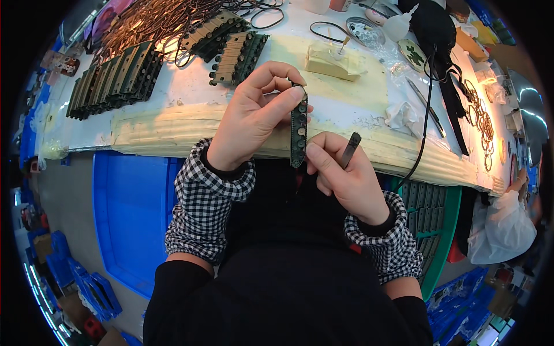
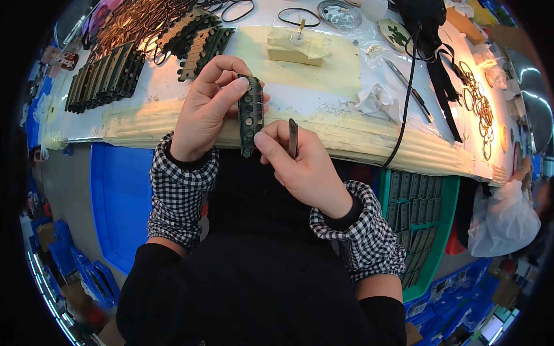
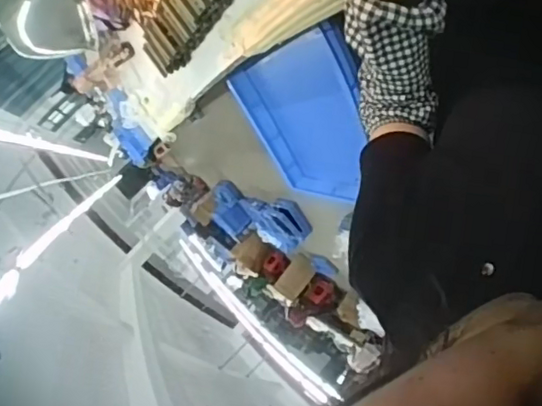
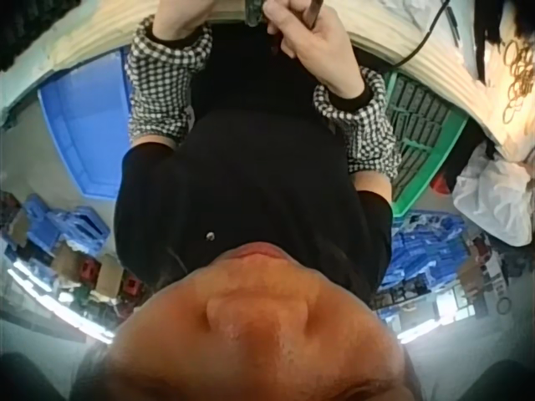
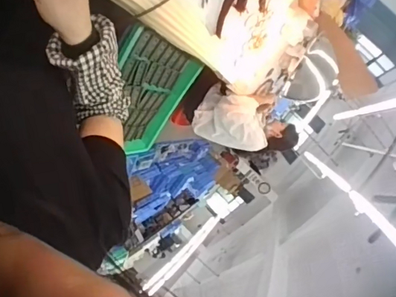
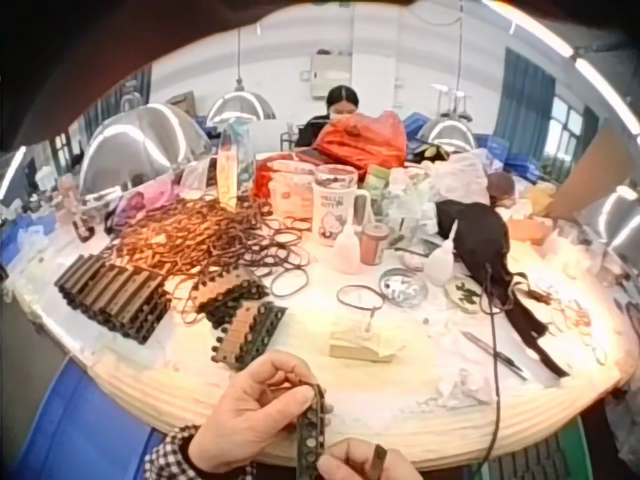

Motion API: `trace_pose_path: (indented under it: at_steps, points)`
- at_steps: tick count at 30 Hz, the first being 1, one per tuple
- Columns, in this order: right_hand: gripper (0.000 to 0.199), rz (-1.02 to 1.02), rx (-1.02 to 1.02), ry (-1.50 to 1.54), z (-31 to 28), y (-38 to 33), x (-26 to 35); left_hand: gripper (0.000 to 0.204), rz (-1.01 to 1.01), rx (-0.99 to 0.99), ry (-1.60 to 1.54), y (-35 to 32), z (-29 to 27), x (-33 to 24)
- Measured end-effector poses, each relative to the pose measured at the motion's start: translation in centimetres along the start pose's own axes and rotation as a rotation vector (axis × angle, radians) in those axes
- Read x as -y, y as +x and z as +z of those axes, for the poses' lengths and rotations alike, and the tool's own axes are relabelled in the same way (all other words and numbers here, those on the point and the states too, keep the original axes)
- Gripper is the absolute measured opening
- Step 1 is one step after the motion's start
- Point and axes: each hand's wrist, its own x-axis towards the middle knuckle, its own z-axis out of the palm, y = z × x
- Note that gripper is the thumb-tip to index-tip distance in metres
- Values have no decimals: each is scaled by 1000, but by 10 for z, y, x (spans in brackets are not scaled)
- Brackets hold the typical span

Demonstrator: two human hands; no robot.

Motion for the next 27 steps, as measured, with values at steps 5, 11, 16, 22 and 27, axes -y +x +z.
trace_pose_path:
  at_steps: [5, 11, 16, 22, 27]
  points:
    - [18, -115, -43, -6, -2, 3, -1, 19, -7, 14, -4, -2, 1, -1]
    - [24, -382, -184, -141, -5, 14, 28, 43, -16, 35, 2, -10, 12, -14]
    - [25, -270, 110, -211, -22, 15, 58, 47, -99, 182, -142, -17, 12, -23]
    - [24, -191, 319, -206, -44, 24, 56, 21, -123, 242, -193, -20, 14, -16]
    - [21, -104, 346, -168, -45, 20, 62, 17, -66, 239, -115, -23, 20, -15]
